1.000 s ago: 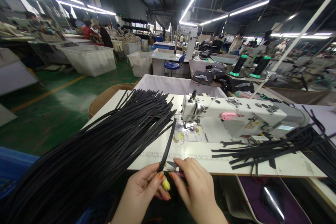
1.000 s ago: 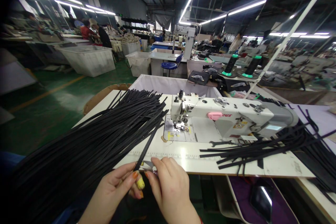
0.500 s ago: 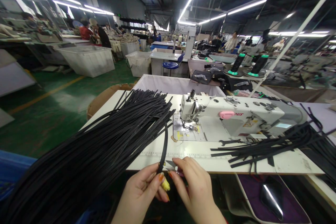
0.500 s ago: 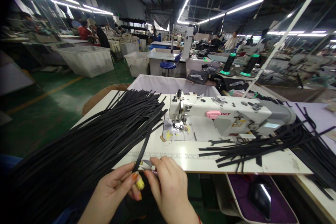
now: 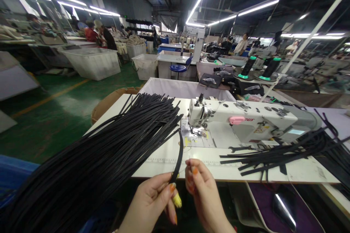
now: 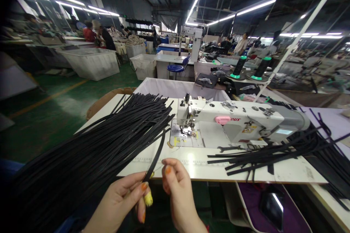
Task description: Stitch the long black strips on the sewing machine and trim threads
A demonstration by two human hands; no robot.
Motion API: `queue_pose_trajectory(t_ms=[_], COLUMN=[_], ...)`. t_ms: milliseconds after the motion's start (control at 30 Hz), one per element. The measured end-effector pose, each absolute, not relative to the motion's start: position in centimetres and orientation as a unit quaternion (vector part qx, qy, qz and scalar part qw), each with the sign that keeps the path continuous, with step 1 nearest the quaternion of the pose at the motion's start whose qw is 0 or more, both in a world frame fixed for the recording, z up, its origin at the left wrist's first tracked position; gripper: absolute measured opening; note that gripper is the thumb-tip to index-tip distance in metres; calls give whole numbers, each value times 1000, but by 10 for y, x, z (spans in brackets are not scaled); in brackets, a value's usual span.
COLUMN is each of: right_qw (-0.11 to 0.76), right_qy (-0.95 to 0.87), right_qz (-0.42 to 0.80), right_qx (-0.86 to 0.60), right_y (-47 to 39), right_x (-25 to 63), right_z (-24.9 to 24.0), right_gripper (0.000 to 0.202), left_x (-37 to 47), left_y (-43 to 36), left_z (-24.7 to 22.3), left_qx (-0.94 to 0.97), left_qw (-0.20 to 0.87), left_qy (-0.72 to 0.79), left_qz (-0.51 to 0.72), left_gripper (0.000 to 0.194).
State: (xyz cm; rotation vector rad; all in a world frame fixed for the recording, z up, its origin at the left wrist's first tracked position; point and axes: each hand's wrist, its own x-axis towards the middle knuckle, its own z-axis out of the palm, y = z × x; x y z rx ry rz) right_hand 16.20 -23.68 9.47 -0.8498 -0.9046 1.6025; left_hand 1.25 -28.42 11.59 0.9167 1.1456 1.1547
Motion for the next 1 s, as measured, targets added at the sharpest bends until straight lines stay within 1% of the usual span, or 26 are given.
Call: queue_pose_trajectory(t_ms=[67,100,167,200,267,367,400,500,567,600,700,833,900,1000], right_qw=[580,603,613,594,527,452,440,403,381,378,389,416,429,451], right_qy=[-311,-305,-365,-420,-528,-603,-615,-669,-718,-738,-777,-806,-813,-803], right_qz=[674,659,611,585,540,525,526,485,419,381,291,232,219,246], right_qx=[-335,-329,-342,-358,-390,-395,-390,-393,-405,-409,-400,-351,-326,-303], right_y=[-229,-226,-223,-223,-227,-232,-233,-232,-230,-229,-229,-236,-240,-243], right_x=[170,175,184,187,188,177,172,162,162,163,169,173,173,170], right_z=[98,100,100,100,99,98,98,99,99,98,95,94,94,96], right_gripper=[29,32,33,33,33,42,41,13,21,21,15,14,15,15], left_x=[11,10,9,9,11,13,14,13,12,11,9,9,9,10], left_y=[-284,-284,-284,-284,-284,-284,-284,-284,-284,-283,-280,-274,-272,-271], left_z=[112,110,107,105,103,101,100,98,97,97,97,95,95,94], left_qx=[388,386,387,391,406,448,459,467,452,441,408,414,424,416], left_qw=[591,587,578,572,555,534,533,537,544,548,554,573,590,594], left_qy=[502,506,514,517,523,517,512,503,507,510,515,495,478,474], left_qz=[499,499,502,503,503,497,494,491,493,495,511,505,493,499], left_gripper=[46,47,48,49,48,43,42,39,35,33,29,29,30,32])
